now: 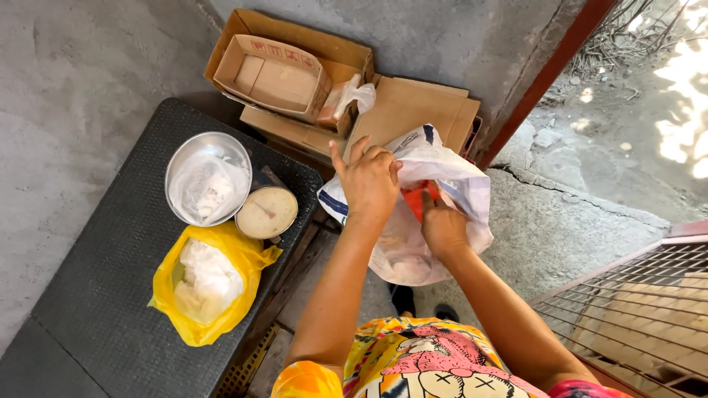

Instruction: Weighing white powder into a metal bowl and transferring it into small plastic bags.

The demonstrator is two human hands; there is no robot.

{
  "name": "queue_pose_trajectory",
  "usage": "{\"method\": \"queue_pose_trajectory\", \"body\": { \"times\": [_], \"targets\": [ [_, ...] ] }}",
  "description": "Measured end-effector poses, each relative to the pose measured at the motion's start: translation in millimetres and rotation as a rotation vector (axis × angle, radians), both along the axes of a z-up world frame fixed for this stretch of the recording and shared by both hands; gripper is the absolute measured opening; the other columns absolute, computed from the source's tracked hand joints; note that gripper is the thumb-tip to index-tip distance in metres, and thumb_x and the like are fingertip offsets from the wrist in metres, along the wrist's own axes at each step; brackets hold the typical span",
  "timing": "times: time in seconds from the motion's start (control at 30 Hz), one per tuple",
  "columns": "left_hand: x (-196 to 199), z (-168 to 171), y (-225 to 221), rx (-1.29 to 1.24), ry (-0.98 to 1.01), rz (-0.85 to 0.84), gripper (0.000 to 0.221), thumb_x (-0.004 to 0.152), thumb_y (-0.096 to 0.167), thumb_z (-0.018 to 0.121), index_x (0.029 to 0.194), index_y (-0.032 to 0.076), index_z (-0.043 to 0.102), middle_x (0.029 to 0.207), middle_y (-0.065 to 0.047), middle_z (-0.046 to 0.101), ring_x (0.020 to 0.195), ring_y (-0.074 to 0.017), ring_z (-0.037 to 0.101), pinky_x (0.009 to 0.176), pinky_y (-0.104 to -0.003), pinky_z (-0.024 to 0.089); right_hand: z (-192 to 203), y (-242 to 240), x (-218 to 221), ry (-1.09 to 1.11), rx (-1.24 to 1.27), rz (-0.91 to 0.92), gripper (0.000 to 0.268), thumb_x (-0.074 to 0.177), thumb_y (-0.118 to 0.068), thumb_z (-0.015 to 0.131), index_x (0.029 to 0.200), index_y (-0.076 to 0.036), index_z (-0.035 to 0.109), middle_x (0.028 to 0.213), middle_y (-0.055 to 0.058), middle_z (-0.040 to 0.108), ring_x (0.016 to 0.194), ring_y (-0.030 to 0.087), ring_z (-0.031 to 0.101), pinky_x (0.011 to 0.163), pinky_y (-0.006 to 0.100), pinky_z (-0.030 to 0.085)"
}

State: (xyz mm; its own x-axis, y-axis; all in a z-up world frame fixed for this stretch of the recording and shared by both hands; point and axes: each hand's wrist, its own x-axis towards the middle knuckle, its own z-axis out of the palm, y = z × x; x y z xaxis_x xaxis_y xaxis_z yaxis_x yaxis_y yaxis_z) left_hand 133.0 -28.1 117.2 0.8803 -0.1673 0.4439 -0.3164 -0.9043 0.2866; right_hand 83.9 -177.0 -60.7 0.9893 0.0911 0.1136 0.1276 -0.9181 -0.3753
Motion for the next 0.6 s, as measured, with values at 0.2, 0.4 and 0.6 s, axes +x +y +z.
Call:
{"method": "queue_pose_trajectory", "body": {
  "times": [0.2,0.4,0.6],
  "targets": [
    [-1.2,-5.6,-0.2,0.021,-0.016,0.003,0.011,0.083,0.021,0.077,0.083,0.011,0.077,0.096,0.0,0.074,0.127,-0.0268,0.056,0.121,-0.067,0.011,22.7,-3.5,-16.3,-0.024,0.057,-0.045,0.04,0.09,-0.013,0.062,0.13,-0.011,0.068,0.097,0.014,0.074,0.075,0.035,0.071,0.068,0.048,0.056],
    [-10.1,-10.9,-3.2,0.043,0.002,0.055,0.013,0.083,0.025,0.078,0.088,0.012,0.079,0.1,-0.001,0.074,0.127,-0.027,0.056,0.121,-0.065,0.014,43.0,-17.3,-54.5,-0.128,0.238,-0.021,0.042,0.09,-0.02,0.067,0.132,-0.015,0.069,0.087,0.012,0.072,0.07,0.035,0.069,0.066,0.049,0.055],
    [-39.6,-9.3,-10.2,-0.02,-0.026,0.108,0.026,0.079,0.028,0.08,0.1,0.014,0.078,0.109,-0.002,0.073,0.127,-0.0278,0.055,0.119,-0.065,0.018,97.8,-40.9,-97.7,-0.213,0.349,0.036,0.04,0.088,-0.02,0.072,0.128,-0.016,0.072,0.098,0.013,0.076,0.072,0.032,0.072,0.067,0.043,0.057]
  ]
}}
